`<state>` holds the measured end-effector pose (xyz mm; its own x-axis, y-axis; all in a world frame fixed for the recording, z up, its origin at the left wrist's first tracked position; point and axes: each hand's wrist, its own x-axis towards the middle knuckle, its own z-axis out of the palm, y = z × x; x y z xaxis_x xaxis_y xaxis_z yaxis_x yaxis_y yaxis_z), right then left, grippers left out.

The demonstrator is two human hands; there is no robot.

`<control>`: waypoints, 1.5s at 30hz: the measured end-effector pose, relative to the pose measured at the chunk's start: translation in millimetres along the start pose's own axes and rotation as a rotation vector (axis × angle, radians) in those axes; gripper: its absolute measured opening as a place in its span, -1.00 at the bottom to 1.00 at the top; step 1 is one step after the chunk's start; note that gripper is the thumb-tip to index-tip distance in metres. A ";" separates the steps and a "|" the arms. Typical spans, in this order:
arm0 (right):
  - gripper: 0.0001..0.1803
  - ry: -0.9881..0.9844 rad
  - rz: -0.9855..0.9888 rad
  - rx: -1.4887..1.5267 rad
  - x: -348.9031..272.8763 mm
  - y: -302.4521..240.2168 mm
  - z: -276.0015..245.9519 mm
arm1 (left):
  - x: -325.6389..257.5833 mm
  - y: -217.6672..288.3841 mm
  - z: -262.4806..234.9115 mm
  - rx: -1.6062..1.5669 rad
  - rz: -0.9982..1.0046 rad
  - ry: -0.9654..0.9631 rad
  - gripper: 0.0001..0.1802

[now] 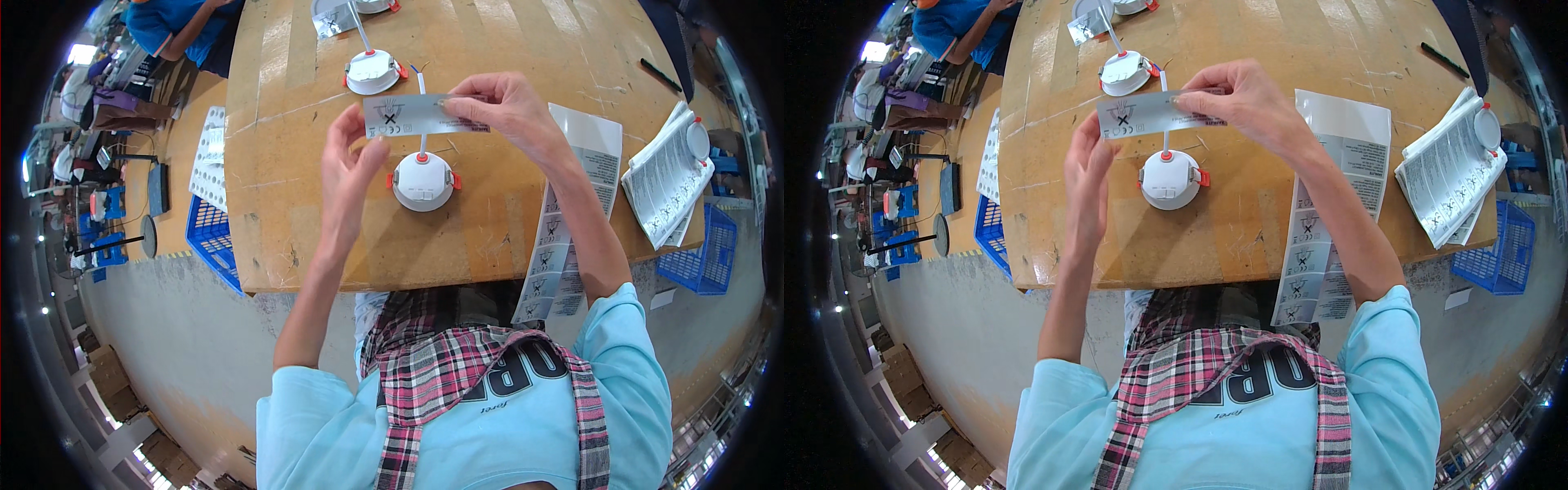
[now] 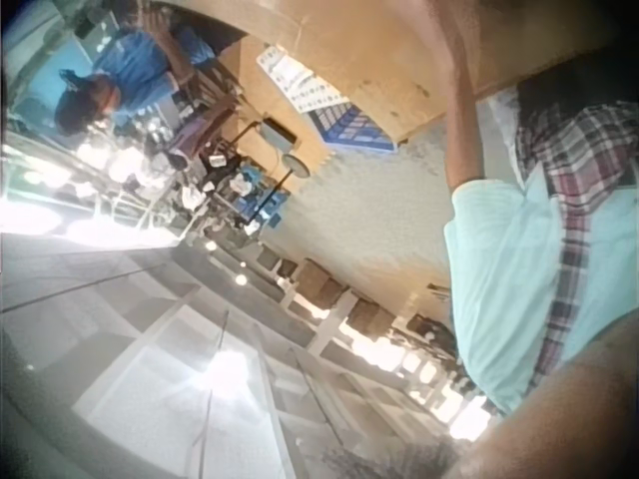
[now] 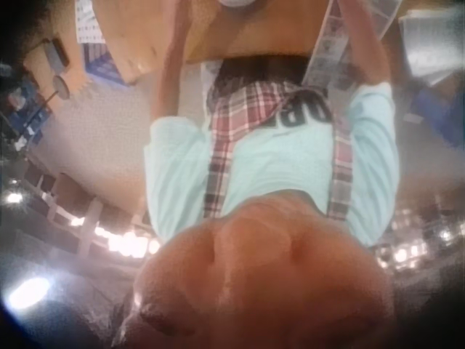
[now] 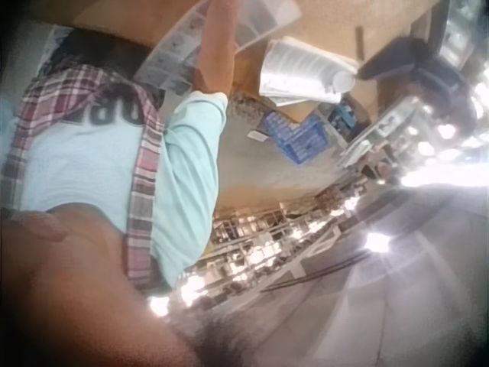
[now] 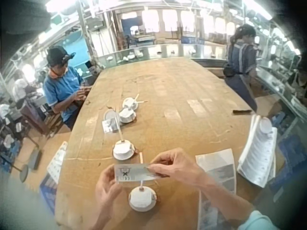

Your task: Assembling components and applying labels to LED light fixtures in a factory.

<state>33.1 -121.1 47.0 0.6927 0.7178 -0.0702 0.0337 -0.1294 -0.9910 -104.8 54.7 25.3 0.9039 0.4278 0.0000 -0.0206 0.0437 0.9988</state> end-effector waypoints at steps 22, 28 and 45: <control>-0.73 0.112 -0.009 -0.107 13.7 30.0 2.1 | 61.0 -12.1 5.2 -0.137 -0.291 -0.111 -0.89; -0.73 0.133 0.000 -0.144 11.5 25.0 3.1 | 61.7 -14.0 5.0 -0.155 -0.293 -0.155 -0.86; -0.72 0.107 -0.011 -0.151 12.4 28.4 2.0 | 61.1 -21.0 3.0 -0.248 -0.307 -0.221 -0.78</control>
<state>41.2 -114.4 17.7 0.7642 0.6438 -0.0391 0.1441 -0.2295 -0.9626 -47.9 77.2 4.5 0.9531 0.1596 -0.2571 0.1851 0.3645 0.9126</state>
